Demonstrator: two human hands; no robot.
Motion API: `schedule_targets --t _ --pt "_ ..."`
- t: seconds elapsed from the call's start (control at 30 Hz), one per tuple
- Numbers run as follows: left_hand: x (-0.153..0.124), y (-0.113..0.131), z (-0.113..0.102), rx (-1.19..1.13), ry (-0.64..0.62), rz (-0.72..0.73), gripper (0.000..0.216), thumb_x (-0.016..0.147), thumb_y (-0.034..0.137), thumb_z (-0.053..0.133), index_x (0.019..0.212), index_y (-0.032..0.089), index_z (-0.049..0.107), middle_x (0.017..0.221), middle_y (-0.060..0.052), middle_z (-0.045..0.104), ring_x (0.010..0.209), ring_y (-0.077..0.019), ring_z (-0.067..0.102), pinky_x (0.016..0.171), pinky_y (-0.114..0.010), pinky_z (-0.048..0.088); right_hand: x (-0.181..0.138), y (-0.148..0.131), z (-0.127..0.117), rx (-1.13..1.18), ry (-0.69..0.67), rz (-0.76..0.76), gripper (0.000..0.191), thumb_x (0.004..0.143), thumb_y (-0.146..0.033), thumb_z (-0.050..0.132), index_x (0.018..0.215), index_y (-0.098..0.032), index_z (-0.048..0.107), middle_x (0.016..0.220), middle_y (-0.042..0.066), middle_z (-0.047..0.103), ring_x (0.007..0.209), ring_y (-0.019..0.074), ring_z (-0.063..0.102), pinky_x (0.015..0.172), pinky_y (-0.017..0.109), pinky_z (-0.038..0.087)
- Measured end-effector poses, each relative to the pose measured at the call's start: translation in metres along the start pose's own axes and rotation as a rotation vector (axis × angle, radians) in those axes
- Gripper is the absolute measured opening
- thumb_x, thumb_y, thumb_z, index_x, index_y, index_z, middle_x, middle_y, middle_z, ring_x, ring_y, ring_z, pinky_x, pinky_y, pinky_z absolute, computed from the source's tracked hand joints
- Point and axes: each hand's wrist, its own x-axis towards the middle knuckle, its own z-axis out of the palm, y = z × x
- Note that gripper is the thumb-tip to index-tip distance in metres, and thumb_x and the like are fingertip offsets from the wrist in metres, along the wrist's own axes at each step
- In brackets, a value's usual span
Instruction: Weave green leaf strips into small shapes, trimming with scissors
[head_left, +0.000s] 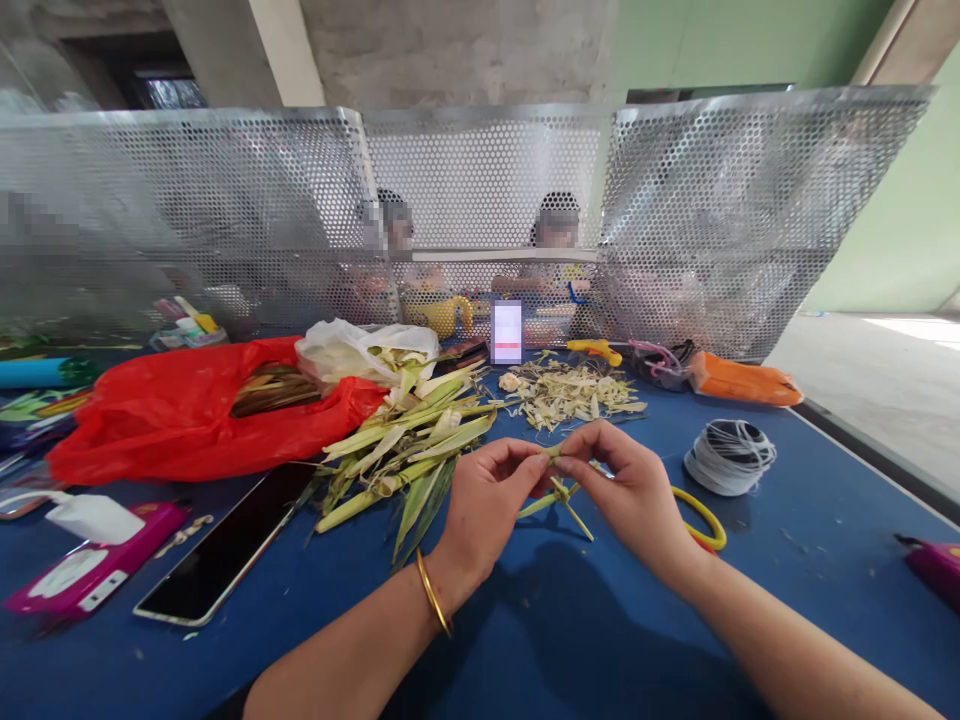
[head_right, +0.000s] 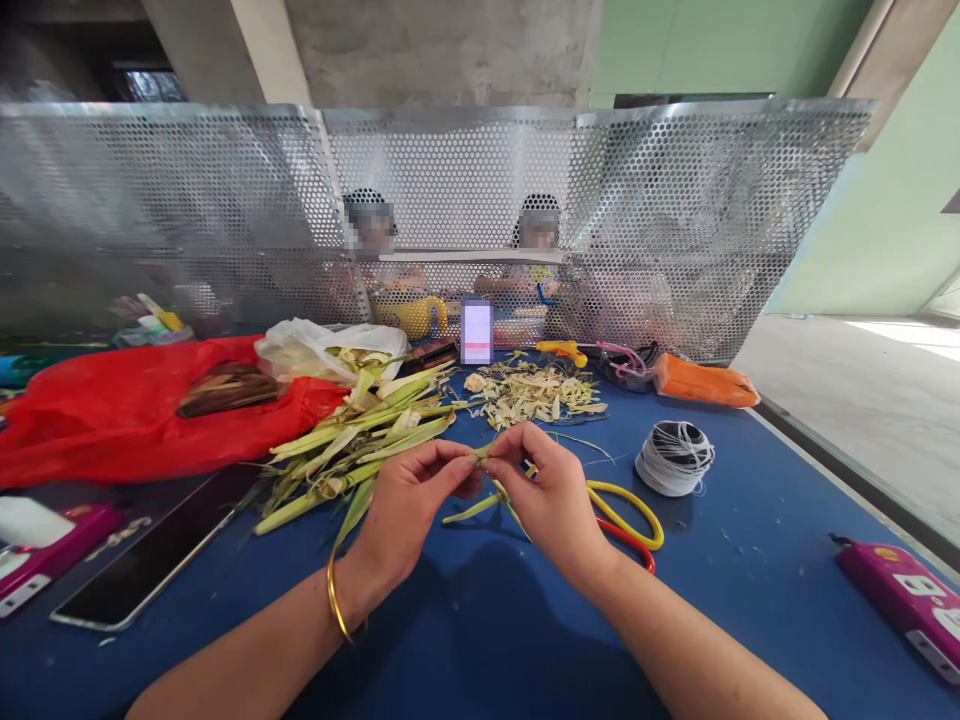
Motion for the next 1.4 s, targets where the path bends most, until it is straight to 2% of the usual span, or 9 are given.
schedule_targets --t 0.1,0.2,0.3,0.47,0.7,0.8,0.97,1.23,1.4 --pt "-0.002 0.002 0.001 0.038 -0.014 0.022 0.013 0.067 0.028 0.073 0.073 0.017 0.071 0.068 -0.001 0.068 0.064 -0.0144 0.063 0.065 -0.025 0.052 0.0 0.001 0.0 0.05 0.021 0.035 0.011 0.081 -0.026 0.063 0.076 -0.019 0.056 0.068 -0.001 0.059 0.063 0.0135 0.056 0.059 0.026 0.047" --pt "-0.003 0.003 0.001 0.065 -0.015 0.03 0.012 0.069 0.029 0.072 0.071 0.018 0.07 0.064 0.0 0.067 0.061 -0.0135 0.062 0.062 -0.024 0.051 -0.001 0.003 0.0 0.062 0.017 0.038 0.011 0.081 -0.026 0.062 0.086 -0.02 0.054 0.072 -0.001 0.06 0.066 0.014 0.057 0.062 0.026 0.048" --pt "-0.002 0.003 0.0 0.065 0.005 0.034 0.015 0.071 0.031 0.07 0.067 0.017 0.068 0.06 0.001 0.064 0.057 -0.0118 0.058 0.058 -0.023 0.049 -0.002 0.005 -0.001 -0.034 -0.006 -0.042 0.012 0.083 -0.023 0.06 0.094 -0.021 0.055 0.078 0.0 0.062 0.072 0.0152 0.058 0.067 0.028 0.048" --pt "0.0 -0.001 0.0 0.01 0.008 0.006 0.02 0.073 0.034 0.068 0.062 0.017 0.065 0.057 0.002 0.061 0.054 -0.0101 0.055 0.057 -0.022 0.047 -0.001 0.004 -0.002 -0.174 -0.058 -0.19 0.003 0.085 -0.021 0.059 0.085 -0.022 0.061 0.081 0.002 0.065 0.078 0.0174 0.059 0.072 0.03 0.046" --pt "-0.001 -0.001 0.0 0.011 0.004 0.002 0.013 0.07 0.03 0.07 0.07 0.017 0.069 0.063 0.001 0.063 0.06 -0.0113 0.058 0.058 -0.022 0.048 -0.001 0.003 0.001 0.029 -0.042 -0.094 0.008 0.084 -0.021 0.061 0.077 -0.021 0.059 0.082 0.003 0.067 0.081 0.0182 0.062 0.073 0.03 0.049" --pt "-0.002 0.001 0.0 0.041 0.0 0.033 0.012 0.071 0.029 0.07 0.07 0.017 0.069 0.064 0.0 0.065 0.061 -0.0116 0.059 0.06 -0.022 0.05 -0.001 0.004 0.001 0.058 -0.029 -0.017 0.008 0.082 -0.022 0.063 0.075 -0.02 0.059 0.077 0.001 0.065 0.074 0.0168 0.061 0.068 0.029 0.048" --pt "-0.001 0.001 -0.001 0.12 -0.028 0.085 0.013 0.073 0.03 0.068 0.072 0.017 0.068 0.065 0.0 0.064 0.061 -0.0126 0.059 0.061 -0.023 0.051 -0.001 0.002 0.0 0.095 -0.022 0.022 0.013 0.08 -0.023 0.064 0.093 -0.02 0.06 0.078 0.0 0.064 0.074 0.016 0.062 0.069 0.028 0.05" --pt "-0.001 -0.005 -0.006 0.385 -0.077 0.198 0.014 0.079 0.032 0.063 0.081 0.019 0.069 0.073 -0.002 0.068 0.065 -0.0146 0.061 0.062 -0.024 0.049 0.002 0.003 -0.003 0.042 -0.033 0.061 0.009 0.079 -0.023 0.063 0.088 -0.021 0.061 0.073 -0.001 0.064 0.071 0.0147 0.061 0.067 0.026 0.048" --pt "0.003 -0.003 -0.01 0.545 -0.142 0.197 0.012 0.076 0.029 0.064 0.079 0.019 0.07 0.073 -0.001 0.068 0.063 -0.0127 0.058 0.06 -0.022 0.045 0.005 0.004 -0.007 -0.027 -0.122 0.101 0.009 0.08 -0.027 0.061 0.086 -0.02 0.061 0.068 -0.002 0.063 0.065 0.0141 0.058 0.061 0.025 0.044"
